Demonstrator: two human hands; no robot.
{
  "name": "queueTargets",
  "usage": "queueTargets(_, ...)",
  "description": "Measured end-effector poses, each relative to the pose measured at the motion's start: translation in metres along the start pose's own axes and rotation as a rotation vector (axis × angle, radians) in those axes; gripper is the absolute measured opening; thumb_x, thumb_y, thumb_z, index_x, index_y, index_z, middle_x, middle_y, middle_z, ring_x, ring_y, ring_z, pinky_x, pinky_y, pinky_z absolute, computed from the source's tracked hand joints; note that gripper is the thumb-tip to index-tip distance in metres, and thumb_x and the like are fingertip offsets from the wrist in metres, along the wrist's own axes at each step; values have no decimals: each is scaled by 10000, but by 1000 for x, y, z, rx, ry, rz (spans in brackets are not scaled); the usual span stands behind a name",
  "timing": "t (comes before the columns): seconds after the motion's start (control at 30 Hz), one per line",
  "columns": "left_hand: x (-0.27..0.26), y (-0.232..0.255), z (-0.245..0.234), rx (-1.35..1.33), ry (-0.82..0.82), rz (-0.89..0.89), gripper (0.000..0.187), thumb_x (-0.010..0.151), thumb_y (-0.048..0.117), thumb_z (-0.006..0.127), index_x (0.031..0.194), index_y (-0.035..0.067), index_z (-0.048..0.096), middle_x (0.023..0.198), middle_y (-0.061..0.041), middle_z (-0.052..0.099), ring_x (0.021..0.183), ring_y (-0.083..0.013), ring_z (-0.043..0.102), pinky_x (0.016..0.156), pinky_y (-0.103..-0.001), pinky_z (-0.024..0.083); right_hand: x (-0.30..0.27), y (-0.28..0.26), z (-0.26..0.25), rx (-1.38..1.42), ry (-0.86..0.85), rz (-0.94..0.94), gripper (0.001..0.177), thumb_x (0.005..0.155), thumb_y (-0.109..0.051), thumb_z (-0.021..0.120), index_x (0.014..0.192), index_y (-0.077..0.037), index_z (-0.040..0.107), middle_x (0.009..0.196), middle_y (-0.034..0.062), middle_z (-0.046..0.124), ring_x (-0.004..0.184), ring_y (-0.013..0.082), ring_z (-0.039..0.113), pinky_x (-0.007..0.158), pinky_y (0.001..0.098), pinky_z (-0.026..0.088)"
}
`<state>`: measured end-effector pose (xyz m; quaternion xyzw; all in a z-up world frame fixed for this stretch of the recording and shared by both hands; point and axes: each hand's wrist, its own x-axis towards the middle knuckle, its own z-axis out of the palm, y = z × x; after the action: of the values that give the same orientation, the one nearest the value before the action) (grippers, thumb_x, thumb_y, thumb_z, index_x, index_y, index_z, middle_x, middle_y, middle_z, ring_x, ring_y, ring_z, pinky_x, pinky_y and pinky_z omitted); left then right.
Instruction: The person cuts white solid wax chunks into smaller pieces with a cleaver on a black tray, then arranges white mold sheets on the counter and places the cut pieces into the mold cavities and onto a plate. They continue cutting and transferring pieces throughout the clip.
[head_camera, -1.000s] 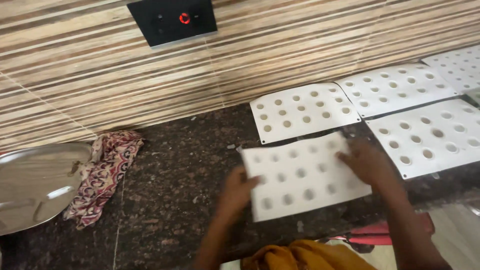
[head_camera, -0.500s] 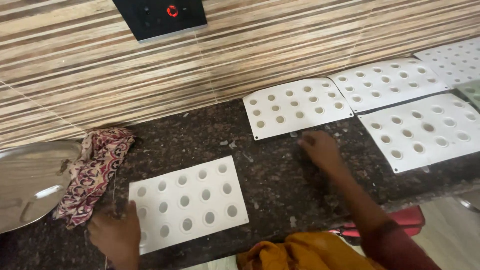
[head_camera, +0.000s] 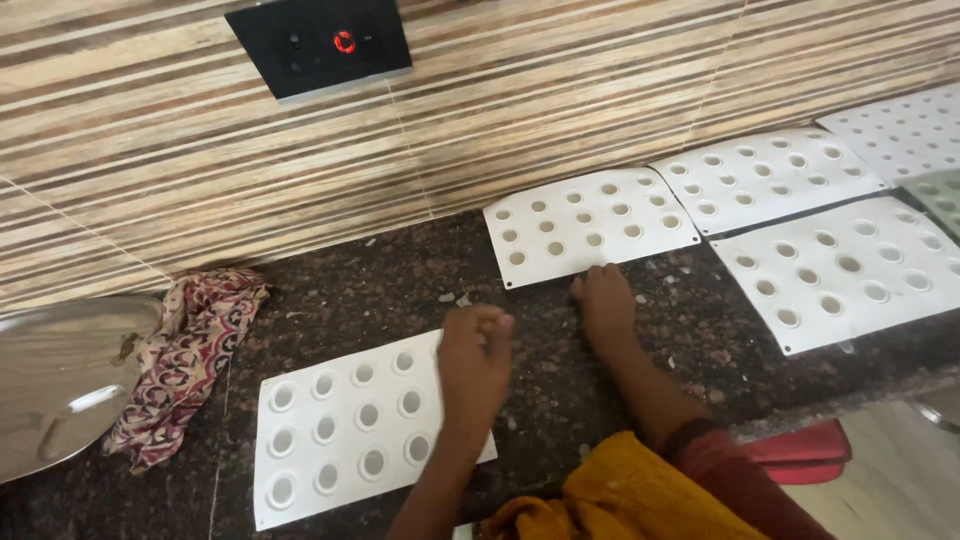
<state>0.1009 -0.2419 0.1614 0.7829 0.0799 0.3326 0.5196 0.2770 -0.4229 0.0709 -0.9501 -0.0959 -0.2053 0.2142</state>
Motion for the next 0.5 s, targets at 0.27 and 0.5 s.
queueTargets(0.27,14,7,47,-99,-308,-405,236,898,273,741,993,58,750,930,-101,783,816,-176,717,755,-307,540,-1,-10,2,-20,33,26,220,929,-236,632,937,-17,621,1013,202,584,957,413,620,764,550,532)
queueTargets(0.5,18,-41,109,-327,-342,-615,238,918,188,691,1051,-1,745,940,-112,753,778,-169,669,662,-293,517,2,4,16,-12,73,-7,180,919,-189,644,961,-18,607,1040,208,578,959,430,620,757,538,540)
